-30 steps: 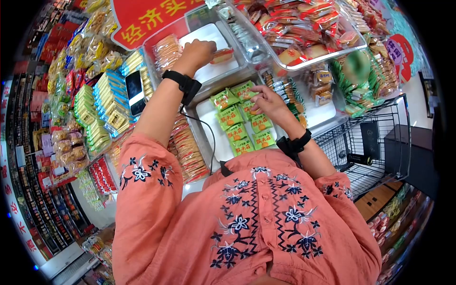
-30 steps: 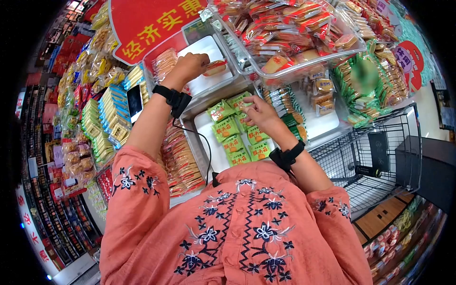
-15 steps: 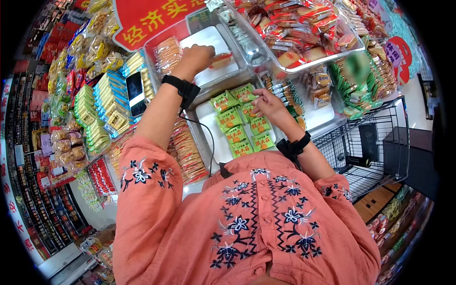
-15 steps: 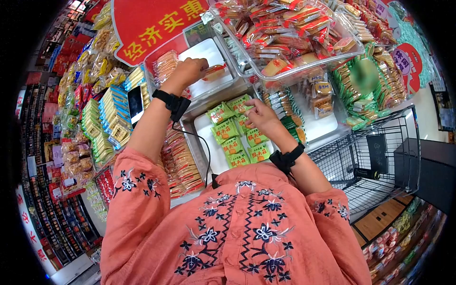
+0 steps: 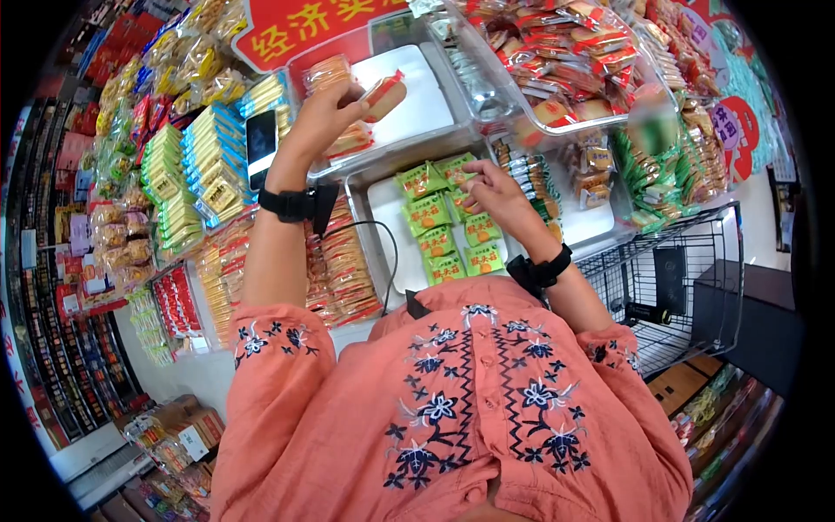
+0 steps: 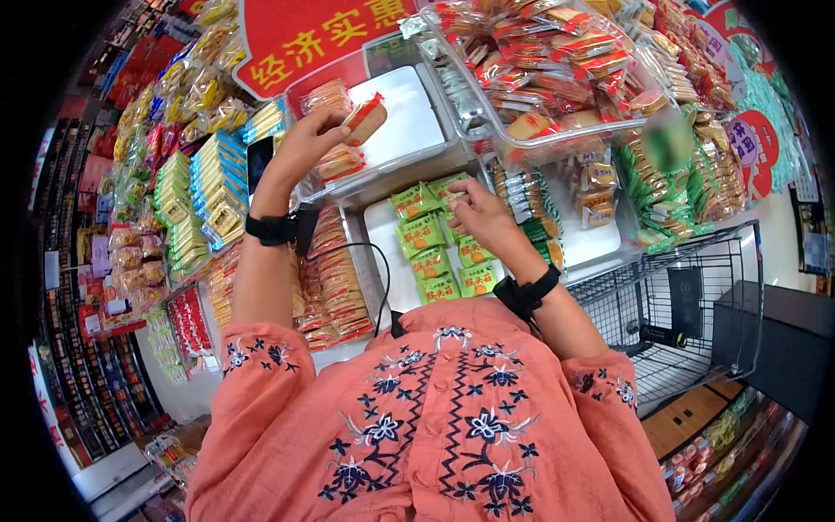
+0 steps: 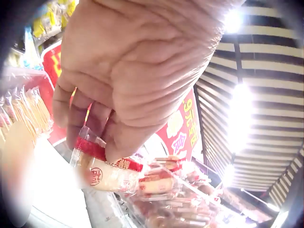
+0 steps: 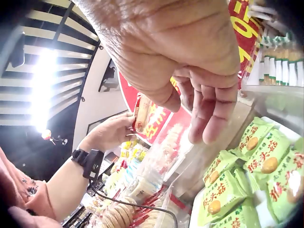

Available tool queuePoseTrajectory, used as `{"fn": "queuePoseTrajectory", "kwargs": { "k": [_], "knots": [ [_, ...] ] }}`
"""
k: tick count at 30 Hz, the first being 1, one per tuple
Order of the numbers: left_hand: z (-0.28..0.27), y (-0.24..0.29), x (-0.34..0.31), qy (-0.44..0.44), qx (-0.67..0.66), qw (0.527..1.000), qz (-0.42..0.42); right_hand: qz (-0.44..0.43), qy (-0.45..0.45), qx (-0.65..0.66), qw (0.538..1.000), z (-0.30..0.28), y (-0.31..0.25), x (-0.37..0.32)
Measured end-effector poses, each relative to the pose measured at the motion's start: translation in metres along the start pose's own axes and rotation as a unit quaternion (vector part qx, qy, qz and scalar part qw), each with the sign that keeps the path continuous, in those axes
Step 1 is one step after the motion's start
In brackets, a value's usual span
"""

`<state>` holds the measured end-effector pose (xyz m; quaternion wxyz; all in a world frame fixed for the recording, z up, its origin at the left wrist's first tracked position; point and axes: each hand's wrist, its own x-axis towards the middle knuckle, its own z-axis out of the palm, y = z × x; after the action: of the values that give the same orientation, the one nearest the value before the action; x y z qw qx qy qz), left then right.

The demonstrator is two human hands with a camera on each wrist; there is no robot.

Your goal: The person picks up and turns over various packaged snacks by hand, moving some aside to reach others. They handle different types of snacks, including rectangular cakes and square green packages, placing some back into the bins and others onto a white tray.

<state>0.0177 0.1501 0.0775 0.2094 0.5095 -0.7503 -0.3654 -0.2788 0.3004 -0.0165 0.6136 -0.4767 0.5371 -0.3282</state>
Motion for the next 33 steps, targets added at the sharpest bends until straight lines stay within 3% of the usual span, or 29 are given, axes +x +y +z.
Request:
{"fn": "queuePoseTrajectory", "kwargs": {
  "k": [5,8,12,17,20,33],
  "knots": [
    [-0.001,-0.003,-0.035,0.042,-0.131,0.990,-0.018,-0.041,0.002,0.037,0.998,0.008,-0.028,0.001],
    [-0.009,-0.022,-0.043,0.039,-0.082,0.995,-0.032,-0.074,-0.015,0.018,0.997,0.012,-0.046,0.003],
    [-0.018,-0.049,-0.047,0.037,0.164,0.986,-0.009,-0.079,-0.027,0.004,0.997,0.021,-0.054,0.005],
    [-0.005,-0.080,-0.046,0.043,0.228,0.972,0.044,-0.066,-0.045,-0.003,0.997,0.037,-0.044,0.000],
    [-0.001,-0.074,-0.047,0.058,0.310,0.948,0.030,-0.063,-0.049,-0.014,0.997,0.038,-0.042,-0.003],
    [0.012,-0.078,-0.048,0.098,0.380,0.919,0.025,-0.051,-0.032,-0.027,0.998,0.033,-0.040,-0.008]
  ]
}}
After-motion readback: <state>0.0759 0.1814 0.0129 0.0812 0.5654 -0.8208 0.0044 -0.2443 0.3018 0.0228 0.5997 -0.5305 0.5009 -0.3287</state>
